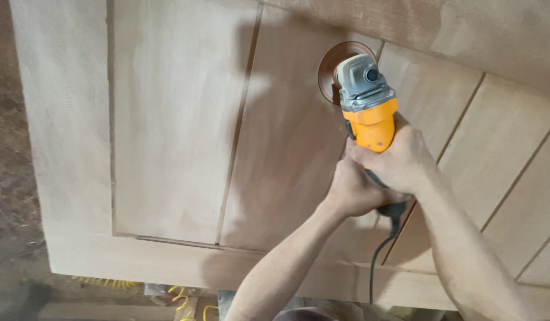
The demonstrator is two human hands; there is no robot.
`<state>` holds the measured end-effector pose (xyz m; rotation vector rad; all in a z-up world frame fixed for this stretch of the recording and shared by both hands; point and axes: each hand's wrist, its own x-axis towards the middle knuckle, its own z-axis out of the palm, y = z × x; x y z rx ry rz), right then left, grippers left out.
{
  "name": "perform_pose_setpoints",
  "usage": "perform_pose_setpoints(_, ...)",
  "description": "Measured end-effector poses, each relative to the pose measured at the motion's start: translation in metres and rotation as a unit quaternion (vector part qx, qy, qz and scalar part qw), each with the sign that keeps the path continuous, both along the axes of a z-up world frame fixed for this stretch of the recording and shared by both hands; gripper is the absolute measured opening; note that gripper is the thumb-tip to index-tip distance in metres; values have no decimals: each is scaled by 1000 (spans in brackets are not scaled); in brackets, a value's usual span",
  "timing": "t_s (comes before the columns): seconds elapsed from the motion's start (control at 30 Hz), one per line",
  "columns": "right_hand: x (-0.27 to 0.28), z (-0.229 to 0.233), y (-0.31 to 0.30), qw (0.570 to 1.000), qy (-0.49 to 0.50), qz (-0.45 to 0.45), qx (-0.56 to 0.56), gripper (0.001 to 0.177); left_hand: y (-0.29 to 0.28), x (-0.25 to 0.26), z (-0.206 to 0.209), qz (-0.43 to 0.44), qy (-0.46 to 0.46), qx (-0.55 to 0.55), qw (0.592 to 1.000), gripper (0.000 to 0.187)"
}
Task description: The person uses a handheld electric sander to smooth the surface of a large wooden door panel. They systematically move the tool across the flat panels and the raised frame edges, generating wood dust. The task involves continuous sanding of the entire visible surface area of the door.
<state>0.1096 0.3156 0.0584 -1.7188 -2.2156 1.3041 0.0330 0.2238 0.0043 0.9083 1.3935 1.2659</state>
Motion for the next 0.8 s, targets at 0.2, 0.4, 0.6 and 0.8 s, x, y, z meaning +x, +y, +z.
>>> perform_pose_setpoints(0.2, -38, -32, -38, 969, 239, -42, -45, 56, -20, -84, 2, -139, -54, -135, 980, 107)
perform_pose_setpoints(0.4, -81, -32, -41, 965, 263, -7, -4, 58, -22, -123, 9, -101, -71, -77, 989, 92)
perform_pose_setpoints(0.6, -106, -13, -16, 977, 188, 52, -86, 64, -11, -125, 16, -83, -91, -45, 991, 48)
perform_pose_setpoints(0.8, -98, -17, -7, 988, 122, 25, -89, 66, -3, -116, 16, -87, -134, -89, 983, 38)
